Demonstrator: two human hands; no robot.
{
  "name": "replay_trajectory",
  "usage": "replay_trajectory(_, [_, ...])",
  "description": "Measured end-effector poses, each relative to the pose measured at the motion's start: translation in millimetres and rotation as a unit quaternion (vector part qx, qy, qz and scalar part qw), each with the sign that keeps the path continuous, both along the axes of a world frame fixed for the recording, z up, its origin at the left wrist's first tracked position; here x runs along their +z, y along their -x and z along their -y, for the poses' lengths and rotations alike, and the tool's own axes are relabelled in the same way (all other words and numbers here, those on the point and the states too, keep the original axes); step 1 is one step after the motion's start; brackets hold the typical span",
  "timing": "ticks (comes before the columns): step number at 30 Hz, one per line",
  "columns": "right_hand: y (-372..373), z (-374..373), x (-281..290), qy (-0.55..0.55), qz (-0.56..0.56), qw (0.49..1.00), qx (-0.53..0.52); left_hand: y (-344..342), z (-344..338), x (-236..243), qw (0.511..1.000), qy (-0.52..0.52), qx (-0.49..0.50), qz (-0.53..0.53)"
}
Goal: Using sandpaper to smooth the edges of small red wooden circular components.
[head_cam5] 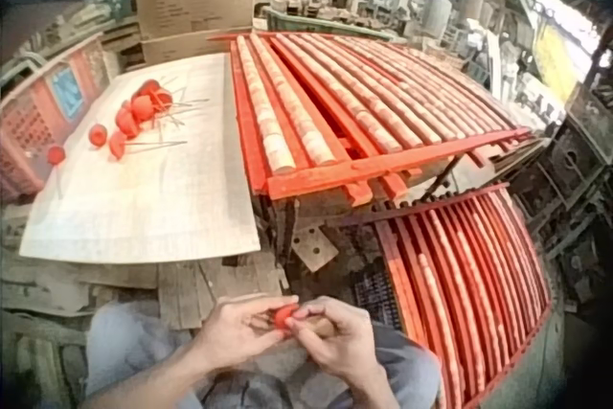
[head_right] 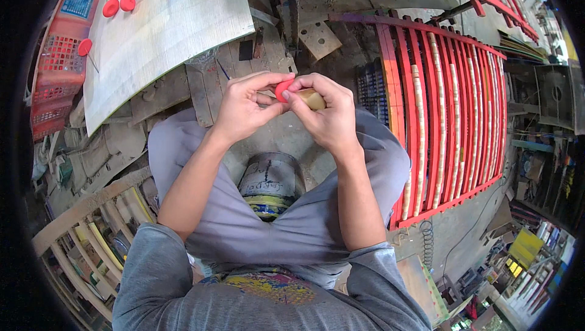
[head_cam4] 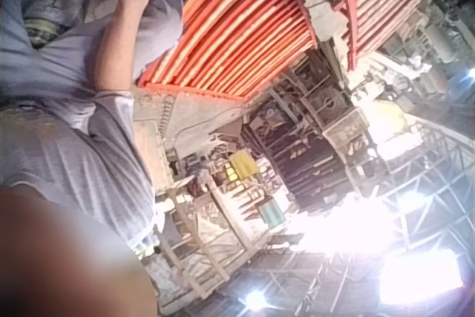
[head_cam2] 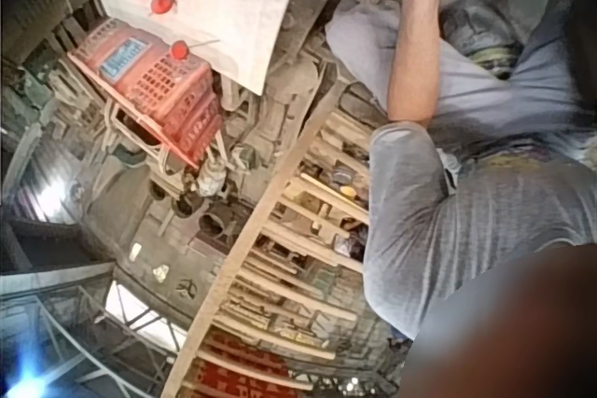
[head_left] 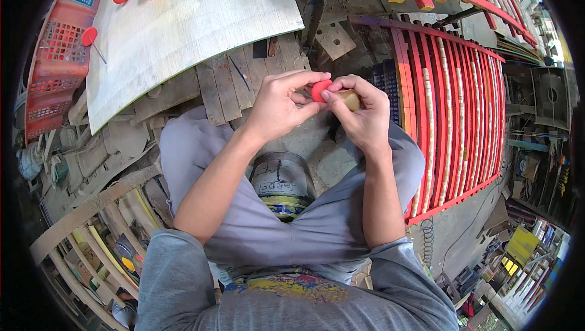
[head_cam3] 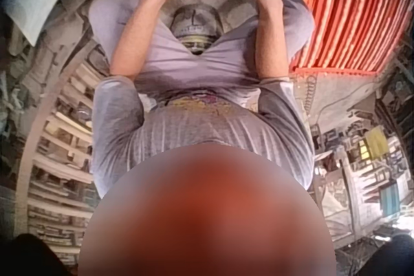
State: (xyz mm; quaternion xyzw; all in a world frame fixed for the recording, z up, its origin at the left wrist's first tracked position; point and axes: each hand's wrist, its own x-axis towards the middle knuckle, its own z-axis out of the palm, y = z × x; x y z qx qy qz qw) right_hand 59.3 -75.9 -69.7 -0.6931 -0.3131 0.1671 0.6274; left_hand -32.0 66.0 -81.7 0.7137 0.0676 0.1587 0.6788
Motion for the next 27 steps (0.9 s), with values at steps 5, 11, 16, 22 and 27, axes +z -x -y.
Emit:
replay_trajectory(5, [3.8,-2.7,5.8,0.048,0.015,0.997,-0.055,-0.1,4.6,-0.4,1.0,0.012,0.005,0.005])
replay_trajectory(11, [2.5,-2.7,11.7,0.026,-0.119,0.99,-0.07,-1.4,9.2,-1.7,0.993,0.116,0.013,0.026])
replay_trajectory(16, [-1.0,0.5,14.3,0.025,-0.145,0.988,-0.056,-1.3,6.7,0.1,0.976,0.216,-0.005,0.02])
replay_trajectory(22, [-0.2,3.3,7.4,0.012,-0.152,0.988,-0.001,-1.8,2.3,0.3,0.978,0.206,-0.007,0.012])
replay_trajectory(27, [2.9,0.7,11.9,0.017,-0.121,0.992,0.019,0.5,-1.2,1.8,0.997,0.062,-0.029,0.024])
